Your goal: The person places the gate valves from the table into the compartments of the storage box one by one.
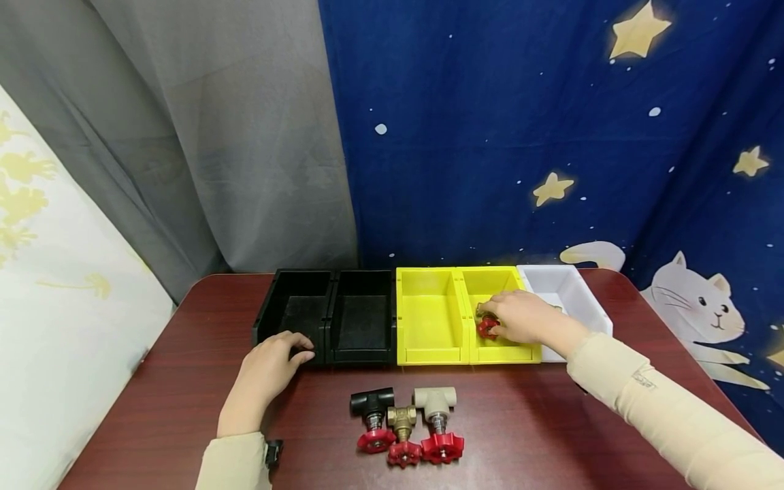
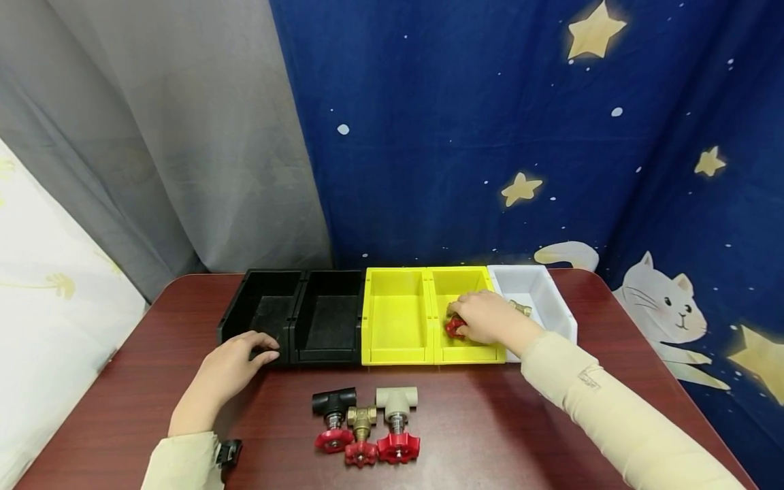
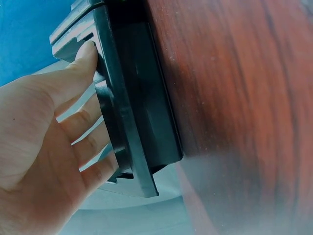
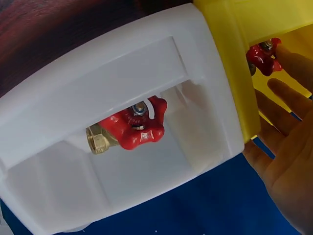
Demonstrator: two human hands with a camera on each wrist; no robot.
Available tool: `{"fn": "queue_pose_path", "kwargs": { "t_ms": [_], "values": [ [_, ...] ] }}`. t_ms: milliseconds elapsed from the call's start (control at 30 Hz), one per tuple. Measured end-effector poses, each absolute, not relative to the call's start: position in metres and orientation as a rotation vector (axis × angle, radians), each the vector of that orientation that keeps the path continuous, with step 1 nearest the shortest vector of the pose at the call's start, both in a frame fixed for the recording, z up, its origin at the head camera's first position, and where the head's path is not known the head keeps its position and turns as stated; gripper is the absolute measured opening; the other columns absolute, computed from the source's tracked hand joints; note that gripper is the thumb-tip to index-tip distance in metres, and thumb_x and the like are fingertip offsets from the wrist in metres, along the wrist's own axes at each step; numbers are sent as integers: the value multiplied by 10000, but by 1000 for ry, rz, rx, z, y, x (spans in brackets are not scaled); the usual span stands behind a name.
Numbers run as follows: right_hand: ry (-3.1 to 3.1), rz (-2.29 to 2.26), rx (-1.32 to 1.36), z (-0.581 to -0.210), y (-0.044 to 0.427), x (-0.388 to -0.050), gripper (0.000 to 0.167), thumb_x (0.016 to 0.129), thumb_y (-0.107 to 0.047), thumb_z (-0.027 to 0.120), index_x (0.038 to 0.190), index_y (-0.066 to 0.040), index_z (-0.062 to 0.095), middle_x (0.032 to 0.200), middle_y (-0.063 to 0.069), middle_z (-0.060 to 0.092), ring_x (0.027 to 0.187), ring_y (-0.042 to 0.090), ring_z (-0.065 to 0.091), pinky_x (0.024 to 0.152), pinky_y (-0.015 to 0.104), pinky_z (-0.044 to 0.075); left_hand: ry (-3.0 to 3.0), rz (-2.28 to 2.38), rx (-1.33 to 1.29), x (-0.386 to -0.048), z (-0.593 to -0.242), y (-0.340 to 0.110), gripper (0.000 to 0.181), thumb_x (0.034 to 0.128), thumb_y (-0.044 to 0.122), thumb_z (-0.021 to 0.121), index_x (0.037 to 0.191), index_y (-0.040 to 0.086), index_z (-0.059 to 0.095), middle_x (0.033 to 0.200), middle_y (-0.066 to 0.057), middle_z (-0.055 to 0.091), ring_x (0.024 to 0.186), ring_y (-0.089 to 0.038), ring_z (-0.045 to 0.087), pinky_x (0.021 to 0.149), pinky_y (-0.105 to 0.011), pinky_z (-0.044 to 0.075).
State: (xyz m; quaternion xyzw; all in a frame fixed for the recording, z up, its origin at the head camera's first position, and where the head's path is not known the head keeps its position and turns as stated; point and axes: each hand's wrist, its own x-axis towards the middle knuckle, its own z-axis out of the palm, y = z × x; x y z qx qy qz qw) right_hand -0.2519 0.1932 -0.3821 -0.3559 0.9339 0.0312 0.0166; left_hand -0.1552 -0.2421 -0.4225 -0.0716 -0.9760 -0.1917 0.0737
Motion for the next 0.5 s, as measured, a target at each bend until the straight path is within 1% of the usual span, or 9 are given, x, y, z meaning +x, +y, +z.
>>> {"fn": "queue_pose_path", "kwargs": {
  "t_ms": [200, 333, 500],
  "values": [
    [2931, 111, -1138, -379, 199, -240, 439, 903, -253, 740, 1276, -37, 657, 1172, 138, 683, 1121, 348, 623, 1020, 544, 445, -2936, -573, -211, -155, -422, -242, 112, 904, 197, 742, 1014, 173, 731, 1011, -18, 675, 940, -293, 653, 797, -527, 529],
    [2952, 95, -1169, -378, 203, -233, 431, 906, -252, 737, 1266, -28, 660, 1175, 136, 682, 1121, 346, 624, 1014, 547, 450, -2936, -570, -212, -155, -422, -242, 117, 906, 196, 740, 1019, 169, 731, 1014, -24, 675, 937, -297, 654, 798, -529, 529],
    [2987, 22, -1183, -380, 206, -226, 400, 909, -258, 734, 1252, -61, 673, 1232, 106, 671, 1129, 317, 625, 990, 530, 478, -2934, -571, -218, -155, -423, -241, 115, 906, 192, 740, 1017, 166, 732, 1015, -28, 677, 945, -305, 654, 805, -536, 528]
  ]
}}
